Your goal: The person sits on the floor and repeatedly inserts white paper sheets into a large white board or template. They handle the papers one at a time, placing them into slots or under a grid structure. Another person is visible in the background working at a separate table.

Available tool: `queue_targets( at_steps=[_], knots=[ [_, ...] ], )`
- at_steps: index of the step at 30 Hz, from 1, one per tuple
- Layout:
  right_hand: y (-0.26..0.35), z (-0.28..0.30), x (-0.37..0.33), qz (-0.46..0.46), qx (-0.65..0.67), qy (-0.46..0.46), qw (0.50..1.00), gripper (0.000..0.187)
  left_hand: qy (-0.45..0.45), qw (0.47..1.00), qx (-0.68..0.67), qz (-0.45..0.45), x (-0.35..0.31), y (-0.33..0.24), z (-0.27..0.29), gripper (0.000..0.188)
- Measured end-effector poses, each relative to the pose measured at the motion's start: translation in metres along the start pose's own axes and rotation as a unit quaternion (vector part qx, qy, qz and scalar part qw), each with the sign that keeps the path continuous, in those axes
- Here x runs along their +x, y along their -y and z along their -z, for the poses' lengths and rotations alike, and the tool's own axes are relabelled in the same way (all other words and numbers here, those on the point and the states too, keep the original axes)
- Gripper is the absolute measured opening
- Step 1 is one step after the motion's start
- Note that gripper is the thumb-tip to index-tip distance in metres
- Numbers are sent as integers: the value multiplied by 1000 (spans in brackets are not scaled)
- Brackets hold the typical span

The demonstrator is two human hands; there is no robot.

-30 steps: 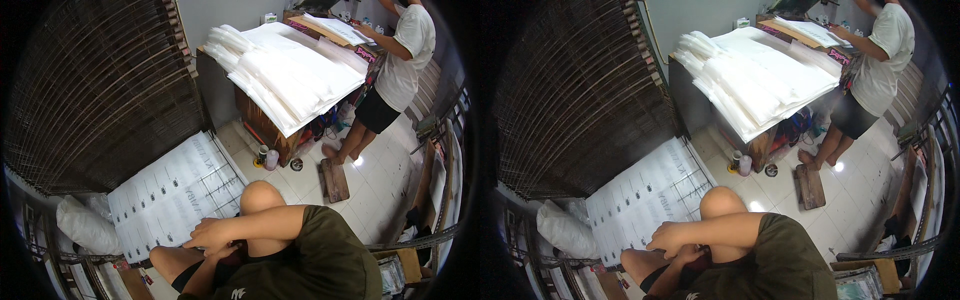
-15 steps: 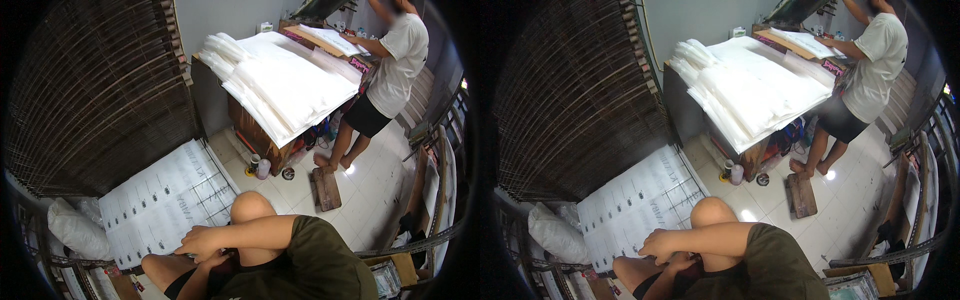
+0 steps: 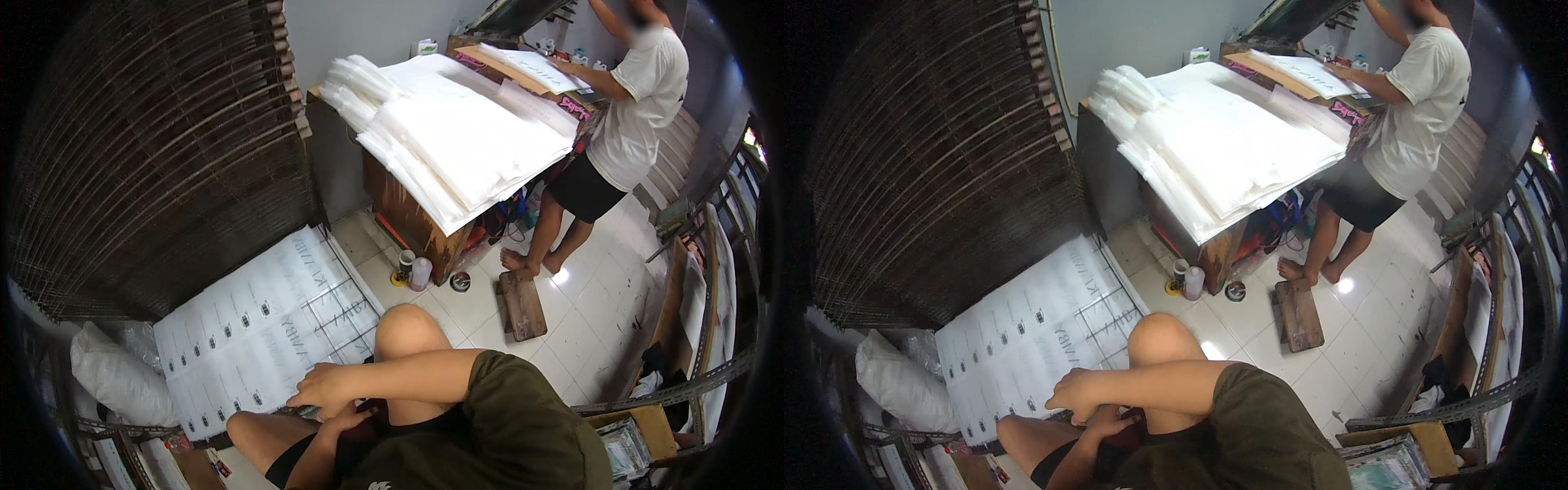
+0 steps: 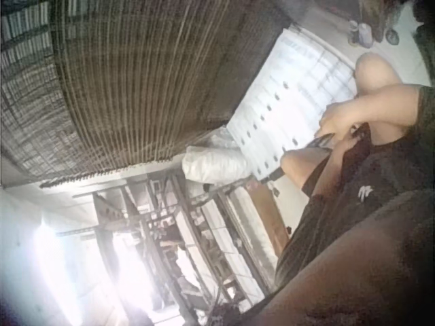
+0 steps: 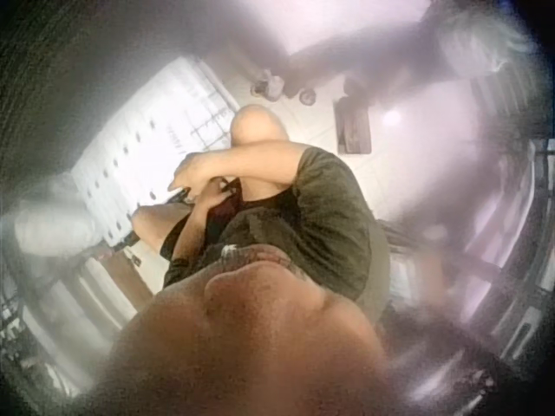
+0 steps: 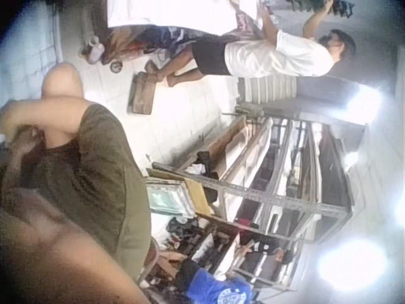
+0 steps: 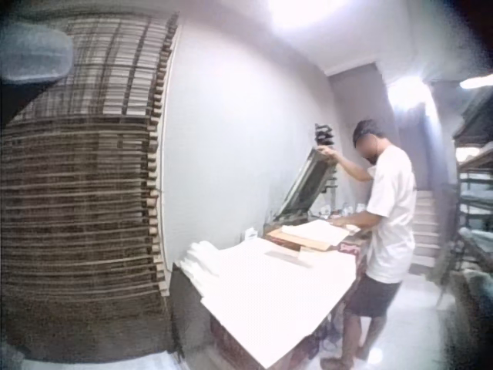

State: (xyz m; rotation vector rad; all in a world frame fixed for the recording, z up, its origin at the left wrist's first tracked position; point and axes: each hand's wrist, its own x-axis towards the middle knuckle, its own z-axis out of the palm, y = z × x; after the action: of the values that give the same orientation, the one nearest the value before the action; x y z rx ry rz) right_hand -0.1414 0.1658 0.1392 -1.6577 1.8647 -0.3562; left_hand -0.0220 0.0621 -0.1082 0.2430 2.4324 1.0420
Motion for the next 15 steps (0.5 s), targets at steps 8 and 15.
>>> queue_targets(
  at_steps=[8,15],
  knots=[
    [-13,-4,18,-25,-40,29,998,71,104,984,7,143,0,-28,28,78],
    [4,3,7,-4,-19,25,999,67,-53,996,-48,-51,1,28,-18,76]
  ],
)
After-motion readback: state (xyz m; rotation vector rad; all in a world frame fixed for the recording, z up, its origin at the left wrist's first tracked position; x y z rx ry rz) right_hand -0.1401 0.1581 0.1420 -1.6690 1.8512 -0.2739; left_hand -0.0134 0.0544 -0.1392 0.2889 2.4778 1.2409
